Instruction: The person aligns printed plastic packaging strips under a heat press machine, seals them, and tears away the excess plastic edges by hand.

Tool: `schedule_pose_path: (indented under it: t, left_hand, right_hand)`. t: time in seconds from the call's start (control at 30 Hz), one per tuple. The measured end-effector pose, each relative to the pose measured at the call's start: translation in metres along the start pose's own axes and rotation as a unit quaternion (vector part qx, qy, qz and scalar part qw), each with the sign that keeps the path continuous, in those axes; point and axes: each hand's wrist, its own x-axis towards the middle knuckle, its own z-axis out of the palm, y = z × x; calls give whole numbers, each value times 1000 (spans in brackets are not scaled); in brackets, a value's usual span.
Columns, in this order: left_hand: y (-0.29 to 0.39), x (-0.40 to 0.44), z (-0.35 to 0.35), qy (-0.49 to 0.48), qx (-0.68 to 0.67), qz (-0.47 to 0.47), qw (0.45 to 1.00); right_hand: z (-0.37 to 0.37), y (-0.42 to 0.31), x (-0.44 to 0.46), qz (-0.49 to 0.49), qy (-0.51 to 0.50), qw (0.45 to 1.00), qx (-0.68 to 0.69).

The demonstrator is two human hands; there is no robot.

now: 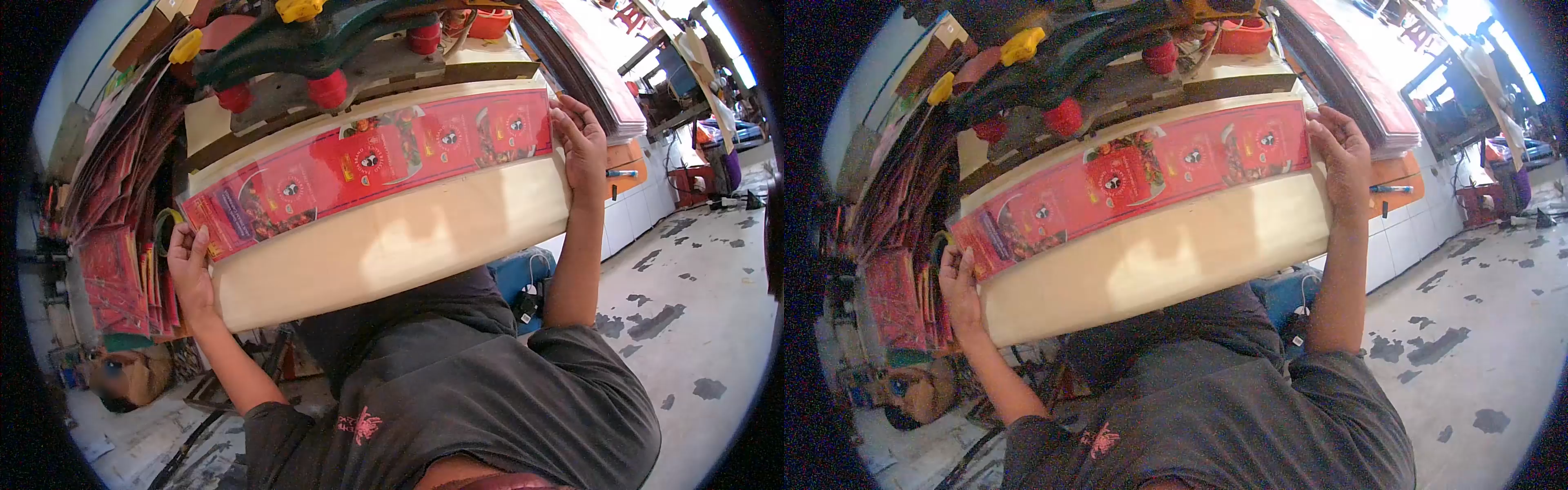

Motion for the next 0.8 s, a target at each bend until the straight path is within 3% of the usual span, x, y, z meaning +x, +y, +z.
schedule_pose_path:
  t: [0.07, 0.13, 0.2, 0.4, 0.47, 0.5, 0.57, 0.63, 0.7, 0.8]
  left_hand:
    - [7, -2, 16, 10, 9, 48, 999]
    - [13, -7, 27, 35, 32, 30, 998]
    - [18, -7, 36, 53, 57, 13, 997]
    - [24, -8, 49, 131, 249, -31, 959]
    - [12, -2, 43, 101, 309, 73, 943]
    - [14, -2, 47, 90, 328, 108, 934]
    - [25, -3, 54, 102, 403, 46, 908]
    - [23, 1, 51, 83, 396, 65, 912]
    - [26, 2, 50, 64, 389, 83, 915]
    - [33, 7, 52, 51, 442, 36, 895]
  right_hand:
    - [-4, 7, 1, -1, 7, 997, -74]
    - [-2, 8, 3, -4, 16, 989, -146]
    - [6, 13, 1, -93, 0, 948, -305]
    - [19, 3, -8, -97, -5, 945, -313]
    - [21, 1, -10, -95, -7, 952, -292]
    - [24, -3, -12, -95, -11, 940, -326]
    - [28, -3, -12, -96, -14, 928, -360]
    - [31, 2, -10, -179, -5, 870, -460]
    - [29, 5, -6, -162, -12, 862, -481]
    - [29, 4, -2, -154, -14, 816, -557]
